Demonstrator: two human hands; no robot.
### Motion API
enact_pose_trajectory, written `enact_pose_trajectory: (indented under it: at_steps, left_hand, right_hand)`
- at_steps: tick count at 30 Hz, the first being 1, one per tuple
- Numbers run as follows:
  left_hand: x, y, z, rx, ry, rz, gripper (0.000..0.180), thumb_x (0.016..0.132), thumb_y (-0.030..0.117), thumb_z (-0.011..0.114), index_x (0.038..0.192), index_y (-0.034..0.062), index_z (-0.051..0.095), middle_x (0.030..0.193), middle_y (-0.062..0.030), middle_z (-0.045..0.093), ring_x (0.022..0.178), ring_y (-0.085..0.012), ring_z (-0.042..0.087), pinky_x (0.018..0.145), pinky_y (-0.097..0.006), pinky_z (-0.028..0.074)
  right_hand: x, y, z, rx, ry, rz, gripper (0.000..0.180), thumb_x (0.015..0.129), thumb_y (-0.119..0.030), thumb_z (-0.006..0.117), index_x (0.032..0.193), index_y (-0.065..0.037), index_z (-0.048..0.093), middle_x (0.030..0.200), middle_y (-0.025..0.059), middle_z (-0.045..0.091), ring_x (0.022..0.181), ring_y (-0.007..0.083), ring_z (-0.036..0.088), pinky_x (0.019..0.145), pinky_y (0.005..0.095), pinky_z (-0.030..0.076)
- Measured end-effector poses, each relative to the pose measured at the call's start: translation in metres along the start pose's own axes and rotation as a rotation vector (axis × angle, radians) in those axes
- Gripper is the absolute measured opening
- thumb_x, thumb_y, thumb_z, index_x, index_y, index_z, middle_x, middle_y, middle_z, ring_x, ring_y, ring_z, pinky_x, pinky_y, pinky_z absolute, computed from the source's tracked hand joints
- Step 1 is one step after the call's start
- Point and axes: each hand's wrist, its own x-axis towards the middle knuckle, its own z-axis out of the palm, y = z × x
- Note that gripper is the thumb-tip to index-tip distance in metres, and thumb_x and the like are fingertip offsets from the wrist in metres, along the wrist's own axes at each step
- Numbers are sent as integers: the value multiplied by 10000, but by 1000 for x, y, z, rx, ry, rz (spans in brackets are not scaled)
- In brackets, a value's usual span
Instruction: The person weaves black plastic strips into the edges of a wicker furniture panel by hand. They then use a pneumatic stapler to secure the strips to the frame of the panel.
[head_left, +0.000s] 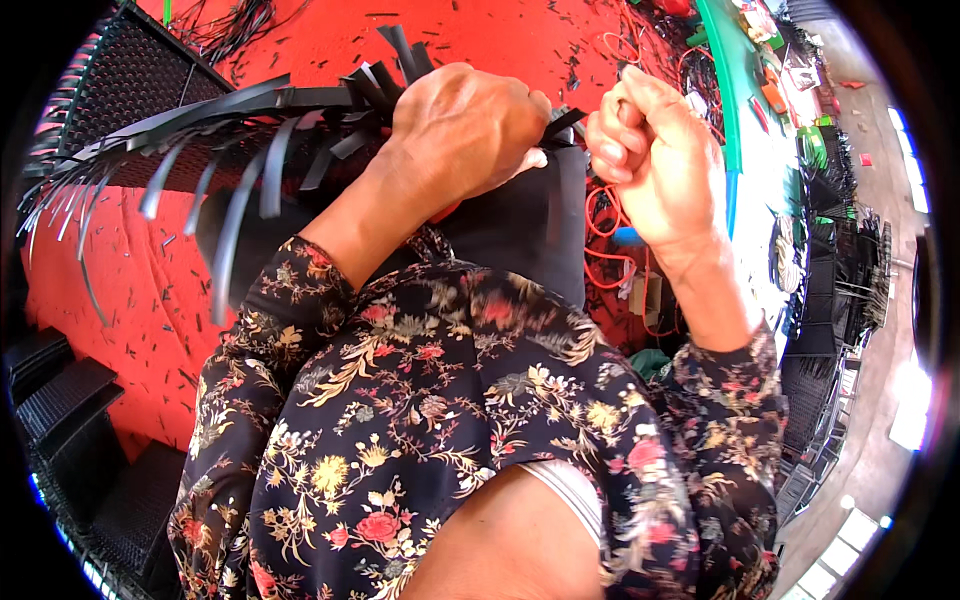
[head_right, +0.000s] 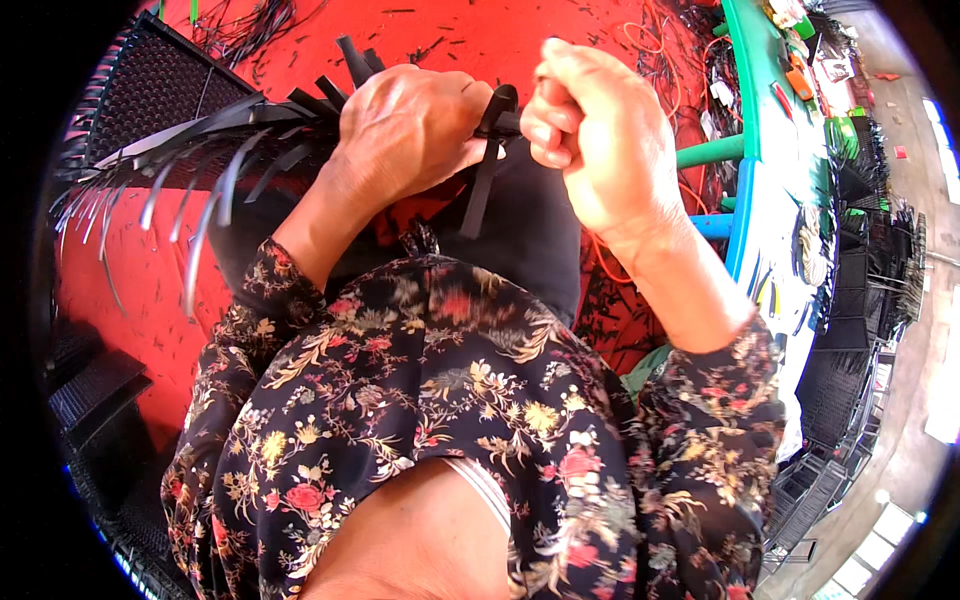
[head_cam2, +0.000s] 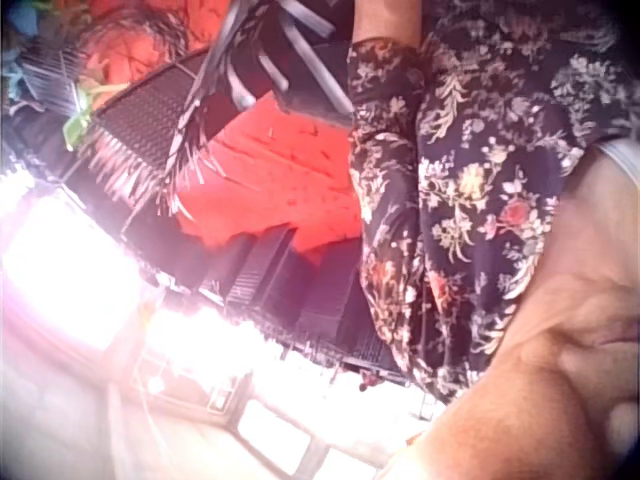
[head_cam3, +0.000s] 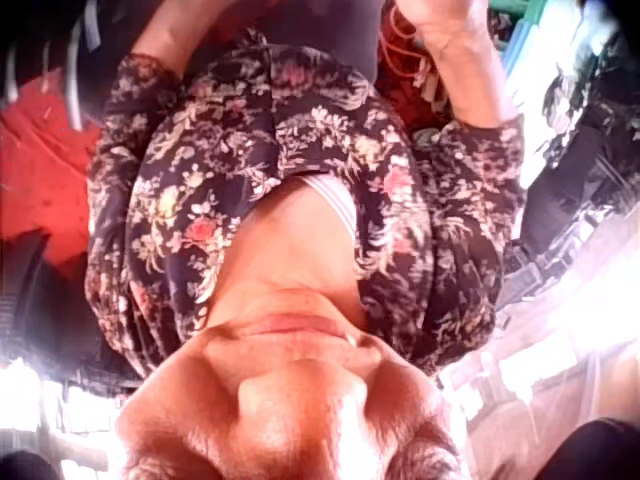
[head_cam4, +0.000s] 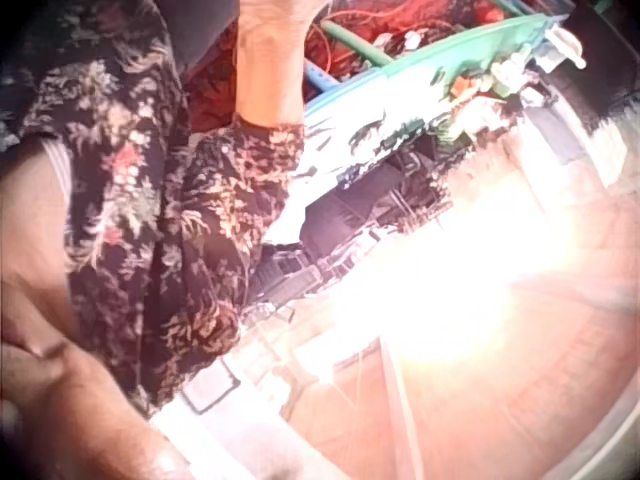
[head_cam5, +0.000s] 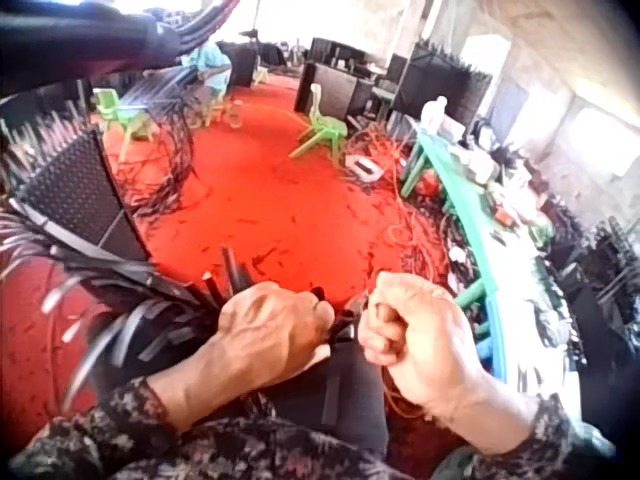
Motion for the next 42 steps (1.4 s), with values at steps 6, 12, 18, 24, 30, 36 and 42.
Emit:
enact_pose_trajectory:
  at_steps: [6, 12, 18, 24, 30, 36, 42]
  left_hand:
    - [9, -6, -3, 3, -19, -56, 270, 694, 342, 740, 795, 102, 666, 720, -47, 654, 718, -242, 664, 630, -350, 522]
    - [5, -13, 4, 6, 89, 21, 232, 705, 315, 724, 743, 99, 647, 720, -44, 656, 719, -234, 663, 622, -349, 517]
    - [5, -11, 4, 5, 78, 7, 122, 736, 199, 628, 691, 87, 622, 673, -73, 645, 661, -254, 663, 596, -366, 520]
    - [4, -5, 4, -23, 20, -3, 125, 753, 211, 603, 761, 93, 644, 729, -75, 657, 705, -260, 665, 616, -366, 517]
    - [-6, 8, 17, 88, 200, -1, 147, 705, 242, 612, 794, 125, 620, 741, -29, 604, 732, -205, 620, 661, -366, 476]
    - [-8, 26, 40, 22, 349, 25, 78, 664, 232, 603, 668, 154, 597, 682, -4, 540, 680, -180, 562, 644, -346, 411]
    - [1, 31, 33, 19, 250, -28, 122, 656, 218, 601, 604, 109, 614, 561, -44, 564, 547, -202, 589, 544, -342, 417]
  right_hand:
    - [-3, 19, -5, -276, 109, -358, 236, 951, -200, 490, 978, 19, 573, 787, 68, 587, 697, 146, 535, 606, 243, 425]
    - [-39, 60, -17, -1204, 169, -848, 400, 743, -100, 727, 1096, 24, 585, 948, 131, 616, 771, 227, 581, 694, 320, 489]
    - [-13, 53, 4, -1410, -4, -1186, 309, 669, 40, 693, 972, -5, 649, 947, 109, 564, 857, 309, 581, 700, 375, 507]
    - [-16, 42, 7, -1138, -63, -796, 61, 815, -22, 643, 872, -2, 641, 857, 98, 621, 779, 219, 608, 697, 303, 502]
    - [-24, 42, 9, -416, 67, -309, 273, 963, -143, 465, 725, -17, 509, 702, 45, 543, 606, 110, 464, 556, 239, 370]
    - [-22, 13, 17, -372, 150, -27, 355, 961, -218, 484, 650, -107, 351, 568, -22, 300, 494, 69, 282, 469, 243, 262]
    - [-25, -9, 18, -658, -16, 50, 364, 966, -263, 488, 661, -92, 383, 550, -22, 321, 474, 71, 287, 456, 245, 277]
